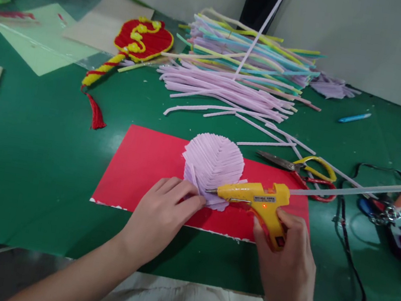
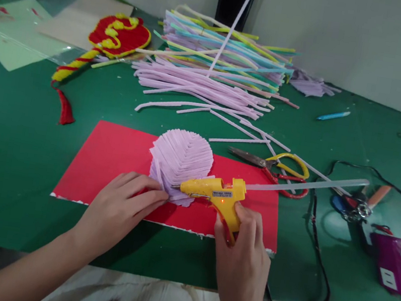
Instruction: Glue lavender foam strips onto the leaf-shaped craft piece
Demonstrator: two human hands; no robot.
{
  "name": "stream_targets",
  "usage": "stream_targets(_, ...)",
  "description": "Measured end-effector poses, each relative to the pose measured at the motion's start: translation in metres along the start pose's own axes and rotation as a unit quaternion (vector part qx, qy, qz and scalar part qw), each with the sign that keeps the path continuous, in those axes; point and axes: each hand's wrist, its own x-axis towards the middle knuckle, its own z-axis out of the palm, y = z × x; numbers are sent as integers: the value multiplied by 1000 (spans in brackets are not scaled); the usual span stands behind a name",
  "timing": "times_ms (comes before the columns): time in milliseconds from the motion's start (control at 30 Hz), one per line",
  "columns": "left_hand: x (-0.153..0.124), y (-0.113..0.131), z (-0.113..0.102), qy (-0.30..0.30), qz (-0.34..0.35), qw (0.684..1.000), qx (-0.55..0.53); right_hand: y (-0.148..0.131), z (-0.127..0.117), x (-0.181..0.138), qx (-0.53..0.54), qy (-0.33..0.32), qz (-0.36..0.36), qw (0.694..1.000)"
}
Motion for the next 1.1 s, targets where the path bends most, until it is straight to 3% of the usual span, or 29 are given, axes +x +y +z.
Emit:
stream_targets(700, 1, 1, 0, 3, 2, 1000, 8, 4, -4, 0, 3, 5, -1, 1000)
stream_targets(1100, 1, 1, 0, 5, 1, 1000, 2, 21, -2, 1, 2, 34, -13, 999)
